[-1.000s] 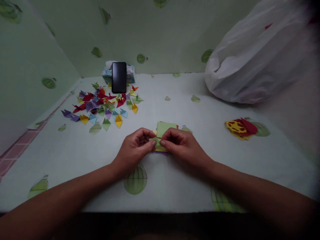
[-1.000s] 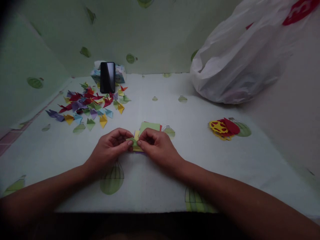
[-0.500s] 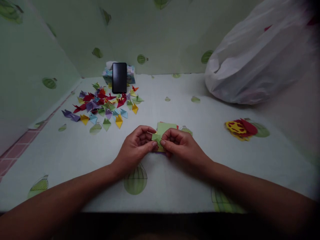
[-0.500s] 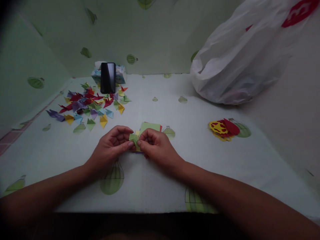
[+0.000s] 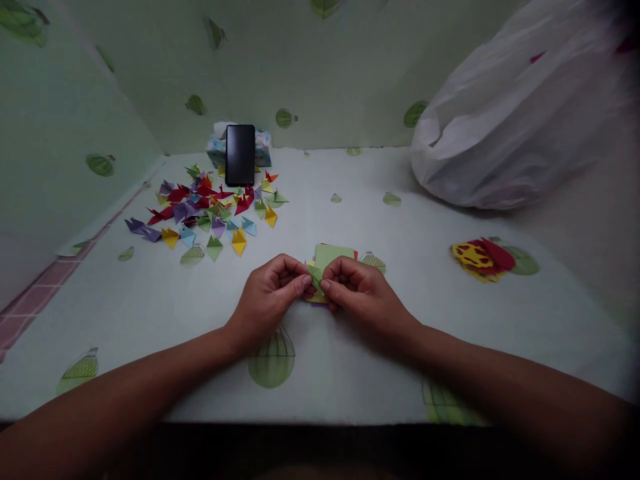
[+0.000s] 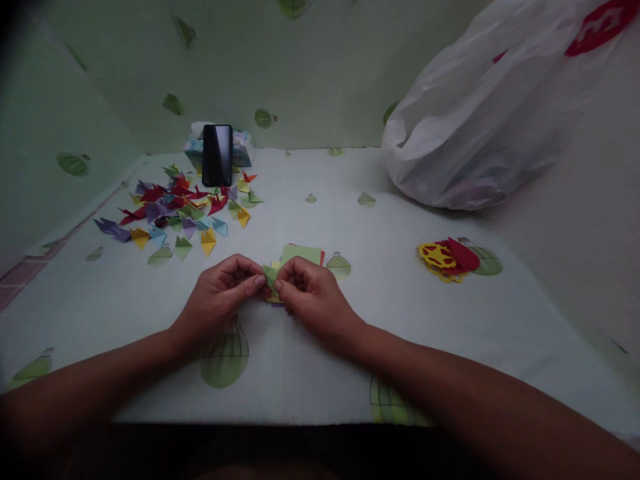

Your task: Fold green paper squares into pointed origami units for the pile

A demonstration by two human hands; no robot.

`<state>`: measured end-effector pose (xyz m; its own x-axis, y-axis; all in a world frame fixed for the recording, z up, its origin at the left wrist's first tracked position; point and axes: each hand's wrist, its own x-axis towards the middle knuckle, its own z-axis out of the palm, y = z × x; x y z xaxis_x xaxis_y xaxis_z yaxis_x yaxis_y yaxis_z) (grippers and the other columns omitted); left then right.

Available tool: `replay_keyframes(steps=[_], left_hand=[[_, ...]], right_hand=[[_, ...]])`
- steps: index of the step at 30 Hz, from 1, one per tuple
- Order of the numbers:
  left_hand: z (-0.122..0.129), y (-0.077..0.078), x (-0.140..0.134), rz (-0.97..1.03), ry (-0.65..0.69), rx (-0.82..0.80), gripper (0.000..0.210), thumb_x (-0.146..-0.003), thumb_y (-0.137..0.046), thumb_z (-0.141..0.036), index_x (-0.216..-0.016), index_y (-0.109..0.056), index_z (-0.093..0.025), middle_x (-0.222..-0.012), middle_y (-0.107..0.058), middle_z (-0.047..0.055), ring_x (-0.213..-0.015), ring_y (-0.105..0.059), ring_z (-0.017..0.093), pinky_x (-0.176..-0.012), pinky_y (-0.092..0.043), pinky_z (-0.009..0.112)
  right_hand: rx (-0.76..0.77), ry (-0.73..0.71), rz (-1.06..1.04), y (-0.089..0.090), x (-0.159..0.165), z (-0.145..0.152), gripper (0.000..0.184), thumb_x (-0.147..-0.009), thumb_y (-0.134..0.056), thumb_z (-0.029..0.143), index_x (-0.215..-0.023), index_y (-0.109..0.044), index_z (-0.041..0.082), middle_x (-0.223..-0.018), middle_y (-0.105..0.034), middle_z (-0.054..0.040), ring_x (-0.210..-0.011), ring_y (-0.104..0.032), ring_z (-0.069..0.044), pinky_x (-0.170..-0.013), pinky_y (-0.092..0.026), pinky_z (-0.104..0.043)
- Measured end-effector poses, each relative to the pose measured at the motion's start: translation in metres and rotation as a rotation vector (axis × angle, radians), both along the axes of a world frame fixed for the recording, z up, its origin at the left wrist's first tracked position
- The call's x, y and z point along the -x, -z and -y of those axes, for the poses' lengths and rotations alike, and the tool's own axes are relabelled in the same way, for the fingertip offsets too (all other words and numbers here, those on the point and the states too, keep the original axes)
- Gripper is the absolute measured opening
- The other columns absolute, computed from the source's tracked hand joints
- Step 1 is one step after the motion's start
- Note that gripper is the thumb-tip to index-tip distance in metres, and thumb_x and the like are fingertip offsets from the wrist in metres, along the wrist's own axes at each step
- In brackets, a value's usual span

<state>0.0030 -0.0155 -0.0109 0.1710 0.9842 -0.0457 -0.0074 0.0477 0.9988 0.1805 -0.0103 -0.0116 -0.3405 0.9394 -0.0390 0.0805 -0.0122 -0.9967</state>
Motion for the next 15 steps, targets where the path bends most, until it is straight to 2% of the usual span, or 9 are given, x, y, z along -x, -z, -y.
replay_keyframes(steps=[9,15], left_hand=[[0.0007,-0.0054,-0.0028,-0.002,-0.026,0.062,0.014,-0.076,-0.072,-0.020,-0.073,-0.060,-0.015,-0.070,-0.067,-0.001,-0.066,-0.062,0.011,-0.065,-0.049,0.024],[-0.0008,-0.0035,-0.0014,0.001,-0.008,0.054,0.013,-0.077,-0.071,-0.021,-0.075,-0.060,-0.016,-0.071,-0.066,-0.001,-0.068,-0.062,0.012,-0.067,-0.048,0.025]], right_hand=[[-0.073,0.018,0.095,-0.0014,0.0010,0.0006,0.016,-0.083,-0.060,0.026,-0.071,-0.051,0.019,-0.065,-0.053,0.0023,-0.059,-0.047,-0.012,-0.056,-0.036,-0.026],[-0.070,0.017,0.091,-0.0006,0.0007,0.0005,0.016,-0.083,-0.059,0.027,-0.071,-0.050,0.020,-0.065,-0.052,0.0026,-0.059,-0.047,-0.012,-0.057,-0.036,-0.027]])
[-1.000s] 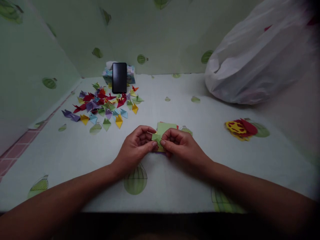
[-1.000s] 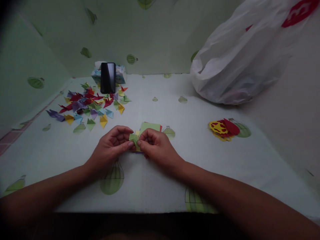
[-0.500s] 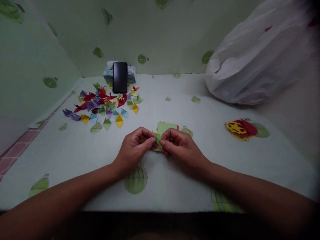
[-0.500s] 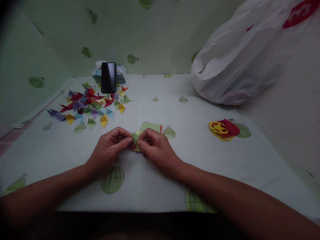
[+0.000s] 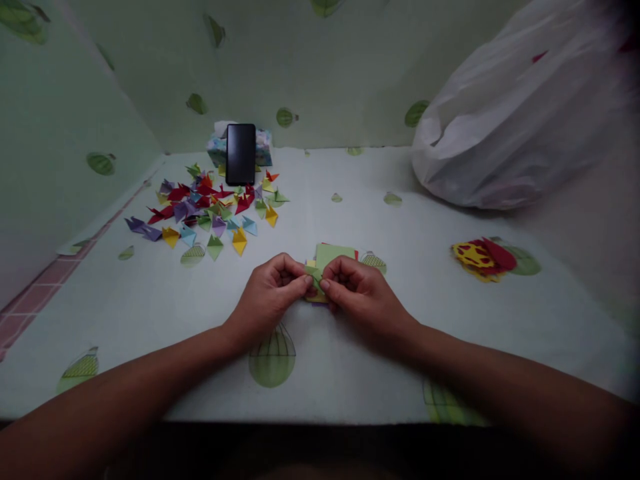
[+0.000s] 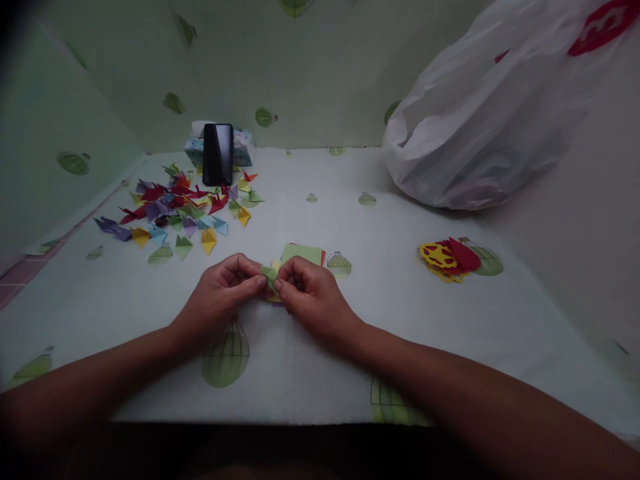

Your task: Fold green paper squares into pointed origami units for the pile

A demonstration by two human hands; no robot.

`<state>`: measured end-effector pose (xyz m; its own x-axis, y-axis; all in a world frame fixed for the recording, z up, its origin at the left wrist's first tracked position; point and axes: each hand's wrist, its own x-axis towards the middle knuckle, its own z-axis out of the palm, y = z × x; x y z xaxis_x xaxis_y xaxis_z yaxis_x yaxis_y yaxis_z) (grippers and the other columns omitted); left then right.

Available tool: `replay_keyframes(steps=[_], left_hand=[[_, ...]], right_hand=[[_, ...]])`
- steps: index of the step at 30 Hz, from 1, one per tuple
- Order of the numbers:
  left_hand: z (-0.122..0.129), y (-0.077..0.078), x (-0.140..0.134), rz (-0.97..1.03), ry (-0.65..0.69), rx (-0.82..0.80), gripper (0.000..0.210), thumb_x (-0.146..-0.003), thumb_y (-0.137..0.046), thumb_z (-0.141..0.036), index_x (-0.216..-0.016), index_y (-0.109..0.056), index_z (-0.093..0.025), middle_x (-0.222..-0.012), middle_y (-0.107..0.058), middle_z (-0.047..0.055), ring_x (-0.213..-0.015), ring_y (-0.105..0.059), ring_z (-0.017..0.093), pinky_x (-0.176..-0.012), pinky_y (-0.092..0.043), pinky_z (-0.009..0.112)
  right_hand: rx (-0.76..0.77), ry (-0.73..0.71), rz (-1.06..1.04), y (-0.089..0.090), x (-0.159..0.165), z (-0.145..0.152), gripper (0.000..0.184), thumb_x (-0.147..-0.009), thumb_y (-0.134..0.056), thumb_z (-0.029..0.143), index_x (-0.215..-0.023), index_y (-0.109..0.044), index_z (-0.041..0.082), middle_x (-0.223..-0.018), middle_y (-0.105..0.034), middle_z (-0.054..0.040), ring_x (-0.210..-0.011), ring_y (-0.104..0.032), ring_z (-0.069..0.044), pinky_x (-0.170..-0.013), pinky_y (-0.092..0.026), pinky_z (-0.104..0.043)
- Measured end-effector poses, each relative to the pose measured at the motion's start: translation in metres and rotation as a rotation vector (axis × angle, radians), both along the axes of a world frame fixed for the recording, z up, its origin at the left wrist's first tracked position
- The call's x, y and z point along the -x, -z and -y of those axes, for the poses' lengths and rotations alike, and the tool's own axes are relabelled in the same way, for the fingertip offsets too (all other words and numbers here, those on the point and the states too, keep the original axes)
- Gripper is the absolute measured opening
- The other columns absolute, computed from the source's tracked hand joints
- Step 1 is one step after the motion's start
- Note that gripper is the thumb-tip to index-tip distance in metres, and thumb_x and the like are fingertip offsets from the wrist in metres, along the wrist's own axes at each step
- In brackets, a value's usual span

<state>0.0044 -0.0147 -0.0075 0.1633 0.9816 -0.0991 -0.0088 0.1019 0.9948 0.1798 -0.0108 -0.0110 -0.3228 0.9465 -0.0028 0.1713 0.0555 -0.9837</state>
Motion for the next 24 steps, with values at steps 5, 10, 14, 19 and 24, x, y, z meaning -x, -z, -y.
replay_keyframes(steps=[5,10,14,19,24], left_hand=[[-0.0013,0.0009,0.0024,0.004,0.060,-0.007,0.014,-0.082,-0.069,-0.026,-0.082,-0.060,-0.016,-0.073,-0.066,0.000,-0.071,-0.061,0.012,-0.070,-0.049,0.025],[-0.0015,-0.0010,0.0032,-0.003,0.069,-0.016,0.013,-0.081,-0.069,-0.026,-0.081,-0.060,-0.016,-0.071,-0.065,0.000,-0.069,-0.060,0.012,-0.069,-0.048,0.025],[-0.0013,-0.0023,0.0025,0.024,0.028,0.008,0.014,-0.077,-0.072,-0.024,-0.077,-0.061,-0.015,-0.071,-0.065,-0.001,-0.068,-0.059,0.012,-0.067,-0.047,0.024],[-0.0016,-0.0021,0.0008,0.043,0.000,0.022,0.014,-0.074,-0.074,-0.022,-0.072,-0.061,-0.016,-0.072,-0.066,0.000,-0.067,-0.060,0.012,-0.067,-0.047,0.025],[-0.0022,-0.0024,0.0004,0.051,-0.016,0.029,0.017,-0.072,-0.075,-0.021,-0.068,-0.060,-0.015,-0.069,-0.066,-0.001,-0.065,-0.061,0.011,-0.066,-0.048,0.025]], right_hand=[[-0.007,0.009,0.014,0.0002,-0.0003,-0.0010,0.014,-0.083,-0.059,0.026,-0.073,-0.051,0.020,-0.064,-0.052,0.0024,-0.059,-0.047,-0.012,-0.057,-0.036,-0.027],[-0.008,0.011,0.003,0.0002,-0.0004,-0.0016,0.016,-0.082,-0.059,0.026,-0.071,-0.050,0.020,-0.063,-0.051,0.0028,-0.059,-0.047,-0.012,-0.058,-0.036,-0.027],[-0.013,-0.001,0.004,0.0003,-0.0008,-0.0020,0.016,-0.083,-0.059,0.026,-0.071,-0.050,0.020,-0.063,-0.052,0.0027,-0.059,-0.047,-0.012,-0.058,-0.036,-0.028],[-0.019,-0.012,-0.004,0.0000,-0.0011,-0.0019,0.016,-0.083,-0.059,0.027,-0.072,-0.051,0.020,-0.064,-0.052,0.0024,-0.060,-0.047,-0.012,-0.058,-0.036,-0.027],[-0.016,-0.010,-0.011,-0.0007,-0.0004,-0.0012,0.018,-0.082,-0.060,0.028,-0.070,-0.049,0.020,-0.064,-0.051,0.0026,-0.060,-0.047,-0.012,-0.057,-0.036,-0.027]])
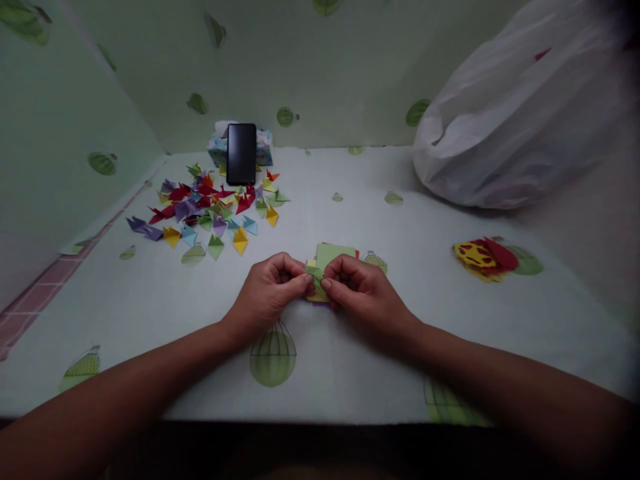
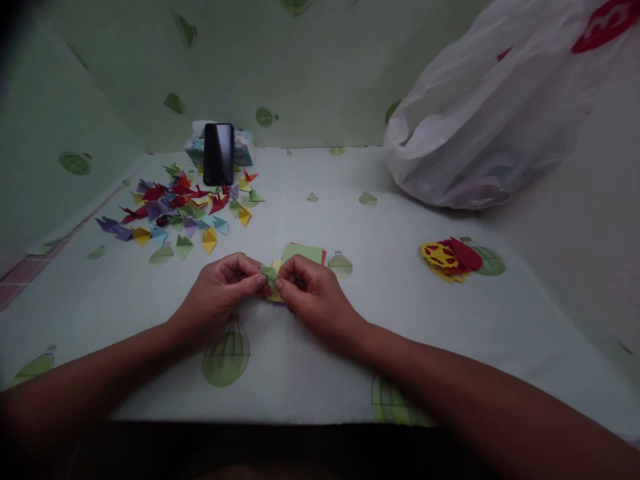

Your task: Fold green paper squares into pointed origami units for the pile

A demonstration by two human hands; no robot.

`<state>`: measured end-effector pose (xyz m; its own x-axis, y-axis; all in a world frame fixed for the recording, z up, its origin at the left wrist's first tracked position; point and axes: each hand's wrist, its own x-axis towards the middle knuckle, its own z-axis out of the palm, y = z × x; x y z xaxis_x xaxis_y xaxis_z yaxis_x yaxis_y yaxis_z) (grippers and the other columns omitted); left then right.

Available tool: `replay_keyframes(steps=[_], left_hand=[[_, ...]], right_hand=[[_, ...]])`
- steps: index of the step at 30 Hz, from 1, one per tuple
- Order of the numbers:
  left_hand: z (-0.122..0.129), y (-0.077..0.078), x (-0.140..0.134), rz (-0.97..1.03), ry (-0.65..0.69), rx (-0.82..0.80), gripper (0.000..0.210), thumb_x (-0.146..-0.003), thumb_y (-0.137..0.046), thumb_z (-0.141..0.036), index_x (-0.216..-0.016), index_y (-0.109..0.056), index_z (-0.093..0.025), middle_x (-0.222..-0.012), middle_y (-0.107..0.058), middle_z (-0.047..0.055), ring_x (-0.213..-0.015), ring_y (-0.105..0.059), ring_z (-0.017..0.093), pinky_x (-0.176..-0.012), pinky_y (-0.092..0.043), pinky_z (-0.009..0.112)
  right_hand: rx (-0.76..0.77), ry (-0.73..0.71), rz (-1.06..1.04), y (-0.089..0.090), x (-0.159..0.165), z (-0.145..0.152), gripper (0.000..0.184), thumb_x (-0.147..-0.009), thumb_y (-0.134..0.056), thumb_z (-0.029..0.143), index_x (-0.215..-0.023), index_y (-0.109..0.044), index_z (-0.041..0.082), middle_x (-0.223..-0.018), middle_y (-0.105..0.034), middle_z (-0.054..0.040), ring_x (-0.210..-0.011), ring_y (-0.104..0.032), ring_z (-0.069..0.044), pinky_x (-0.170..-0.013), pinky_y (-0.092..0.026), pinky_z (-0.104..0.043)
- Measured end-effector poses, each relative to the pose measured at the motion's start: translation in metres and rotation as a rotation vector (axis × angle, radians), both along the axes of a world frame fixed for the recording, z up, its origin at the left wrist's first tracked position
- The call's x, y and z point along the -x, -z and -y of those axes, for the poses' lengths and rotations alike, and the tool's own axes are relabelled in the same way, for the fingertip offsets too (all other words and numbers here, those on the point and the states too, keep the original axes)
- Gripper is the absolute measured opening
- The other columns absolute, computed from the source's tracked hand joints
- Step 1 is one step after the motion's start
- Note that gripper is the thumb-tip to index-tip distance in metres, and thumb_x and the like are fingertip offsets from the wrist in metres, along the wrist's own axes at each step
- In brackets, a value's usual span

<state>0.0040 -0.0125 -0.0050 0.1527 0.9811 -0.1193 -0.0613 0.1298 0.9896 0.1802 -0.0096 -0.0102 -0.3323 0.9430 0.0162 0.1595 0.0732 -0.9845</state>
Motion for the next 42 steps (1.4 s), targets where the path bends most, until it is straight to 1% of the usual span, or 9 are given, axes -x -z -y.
replay_keyframes(steps=[6,16,25,34,38,42], left_hand=[[-0.0003,-0.0010,-0.0007,0.004,-0.017,0.008,0.018,-0.071,-0.075,-0.019,-0.066,-0.058,-0.015,-0.069,-0.065,-0.001,-0.064,-0.061,0.010,-0.065,-0.048,0.023],[-0.0015,-0.0013,0.0003,-0.038,0.032,0.047,0.014,-0.075,-0.072,-0.023,-0.075,-0.060,-0.016,-0.068,-0.066,-0.001,-0.063,-0.060,0.011,-0.062,-0.046,0.023],[-0.0012,-0.0012,0.0006,-0.025,0.006,-0.010,0.015,-0.074,-0.073,-0.019,-0.070,-0.059,-0.015,-0.067,-0.066,-0.001,-0.064,-0.060,0.010,-0.064,-0.048,0.023],[0.0006,-0.0029,-0.0013,0.017,-0.043,-0.072,0.023,-0.069,-0.074,-0.014,-0.078,-0.053,-0.018,-0.071,-0.056,-0.005,-0.063,-0.059,0.008,-0.061,-0.049,0.021],[0.0008,-0.0012,-0.0010,0.007,-0.020,-0.078,0.019,-0.072,-0.073,-0.015,-0.081,-0.056,-0.017,-0.073,-0.059,-0.004,-0.066,-0.061,0.009,-0.064,-0.050,0.021],[0.0009,0.0009,-0.0001,-0.036,-0.006,-0.092,0.017,-0.075,-0.073,-0.018,-0.084,-0.059,-0.016,-0.074,-0.063,-0.002,-0.068,-0.063,0.010,-0.066,-0.052,0.022]], right_hand=[[-0.006,-0.002,0.007,0.0009,-0.0005,-0.0007,0.016,-0.083,-0.059,0.026,-0.071,-0.050,0.020,-0.066,-0.051,0.0025,-0.060,-0.047,-0.012,-0.057,-0.036,-0.027],[-0.006,-0.001,-0.003,0.0026,-0.0005,-0.0013,0.015,-0.084,-0.058,0.025,-0.072,-0.050,0.020,-0.065,-0.050,0.0029,-0.059,-0.046,-0.012,-0.056,-0.036,-0.026],[0.019,-0.006,-0.043,0.0024,-0.0004,-0.0008,0.015,-0.084,-0.059,0.026,-0.073,-0.050,0.020,-0.066,-0.049,0.0033,-0.059,-0.047,-0.011,-0.055,-0.035,-0.027],[0.073,-0.020,-0.056,-0.0020,0.0001,-0.0001,0.015,-0.084,-0.058,0.025,-0.073,-0.049,0.019,-0.062,-0.052,0.0036,-0.057,-0.049,-0.011,-0.055,-0.037,-0.027],[0.065,-0.014,-0.068,0.0008,0.0011,0.0009,0.014,-0.084,-0.058,0.024,-0.074,-0.049,0.019,-0.062,-0.053,0.0035,-0.056,-0.050,-0.012,-0.055,-0.038,-0.027],[0.045,0.009,-0.084,0.0028,0.0023,0.0015,0.015,-0.084,-0.058,0.024,-0.073,-0.048,0.020,-0.062,-0.051,0.0043,-0.056,-0.048,-0.011,-0.054,-0.037,-0.027]])
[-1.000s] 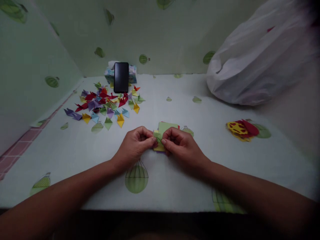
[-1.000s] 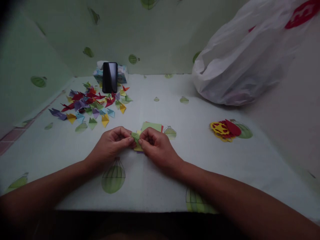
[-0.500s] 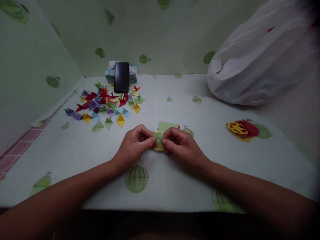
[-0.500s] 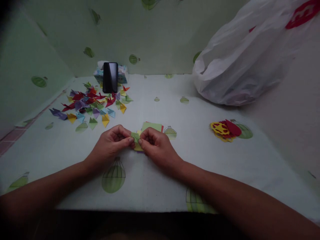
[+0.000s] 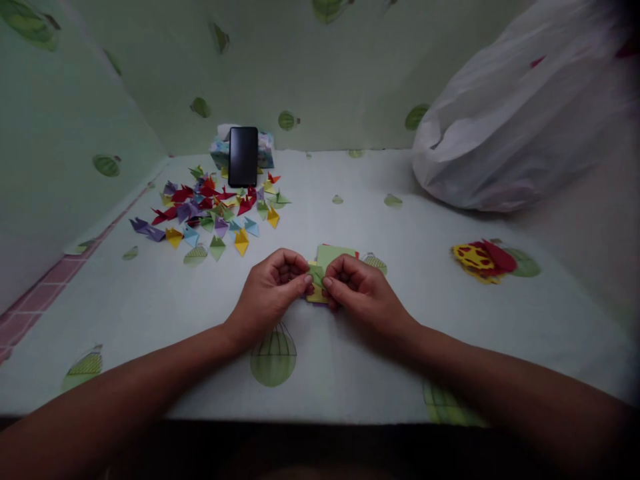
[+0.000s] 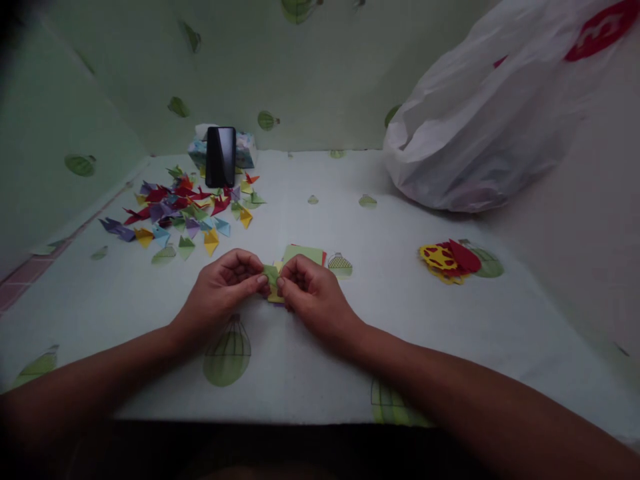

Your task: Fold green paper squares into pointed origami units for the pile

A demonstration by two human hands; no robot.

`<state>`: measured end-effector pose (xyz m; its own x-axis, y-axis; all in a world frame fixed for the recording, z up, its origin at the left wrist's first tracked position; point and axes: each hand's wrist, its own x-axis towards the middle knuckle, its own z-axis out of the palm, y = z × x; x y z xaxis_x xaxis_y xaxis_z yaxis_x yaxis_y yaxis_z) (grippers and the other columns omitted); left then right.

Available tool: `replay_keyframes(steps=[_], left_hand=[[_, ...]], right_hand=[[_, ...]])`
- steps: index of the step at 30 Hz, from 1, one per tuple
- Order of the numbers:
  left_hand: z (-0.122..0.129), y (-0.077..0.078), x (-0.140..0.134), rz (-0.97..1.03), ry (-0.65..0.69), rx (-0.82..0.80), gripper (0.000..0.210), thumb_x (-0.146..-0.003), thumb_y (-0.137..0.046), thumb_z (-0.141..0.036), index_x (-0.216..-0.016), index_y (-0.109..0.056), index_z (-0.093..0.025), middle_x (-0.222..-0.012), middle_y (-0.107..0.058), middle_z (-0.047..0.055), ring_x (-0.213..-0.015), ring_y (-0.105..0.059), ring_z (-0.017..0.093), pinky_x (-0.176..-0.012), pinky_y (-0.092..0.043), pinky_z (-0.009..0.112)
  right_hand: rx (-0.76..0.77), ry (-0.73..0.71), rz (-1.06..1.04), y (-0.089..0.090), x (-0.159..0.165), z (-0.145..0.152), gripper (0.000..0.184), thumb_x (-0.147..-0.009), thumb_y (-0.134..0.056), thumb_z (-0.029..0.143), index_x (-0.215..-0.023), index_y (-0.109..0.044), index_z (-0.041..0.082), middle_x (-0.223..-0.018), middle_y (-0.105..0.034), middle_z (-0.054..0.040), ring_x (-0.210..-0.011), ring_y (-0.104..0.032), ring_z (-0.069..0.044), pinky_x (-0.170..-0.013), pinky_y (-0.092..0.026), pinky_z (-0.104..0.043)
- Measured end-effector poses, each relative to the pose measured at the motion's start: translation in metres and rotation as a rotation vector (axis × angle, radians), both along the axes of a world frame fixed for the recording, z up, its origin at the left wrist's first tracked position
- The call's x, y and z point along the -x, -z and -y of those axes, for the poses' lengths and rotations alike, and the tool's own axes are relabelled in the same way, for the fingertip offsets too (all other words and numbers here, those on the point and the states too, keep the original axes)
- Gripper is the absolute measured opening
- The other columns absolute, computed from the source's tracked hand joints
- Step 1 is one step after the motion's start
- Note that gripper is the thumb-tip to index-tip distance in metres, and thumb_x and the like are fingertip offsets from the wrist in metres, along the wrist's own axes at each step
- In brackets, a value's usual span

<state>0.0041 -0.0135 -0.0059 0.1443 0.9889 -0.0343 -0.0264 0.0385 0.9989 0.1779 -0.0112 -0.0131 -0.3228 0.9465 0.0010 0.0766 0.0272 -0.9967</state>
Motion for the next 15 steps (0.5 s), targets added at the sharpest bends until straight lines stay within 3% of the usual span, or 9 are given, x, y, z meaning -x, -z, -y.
replay_keyframes(steps=[8,15], left_hand=[[0.0018,0.0030,0.0001,-0.101,-0.029,-0.071,0.016,-0.076,-0.074,-0.021,-0.089,-0.065,-0.016,-0.080,-0.067,0.000,-0.074,-0.063,0.011,-0.070,-0.052,0.023],[0.0015,0.0014,0.0011,-0.209,-0.012,-0.093,0.012,-0.081,-0.070,-0.026,-0.079,-0.065,-0.015,-0.073,-0.066,0.001,-0.069,-0.060,0.012,-0.066,-0.048,0.025]], right_hand=[[0.000,0.016,-0.009,0.0003,0.0002,-0.0006,0.015,-0.085,-0.058,0.026,-0.074,-0.048,0.021,-0.061,-0.051,0.0041,-0.056,-0.047,-0.012,-0.054,-0.036,-0.027],[-0.017,0.014,-0.014,0.0031,-0.0003,-0.0009,0.014,-0.086,-0.058,0.025,-0.076,-0.049,0.020,-0.062,-0.051,0.0039,-0.057,-0.047,-0.012,-0.054,-0.037,-0.028]])
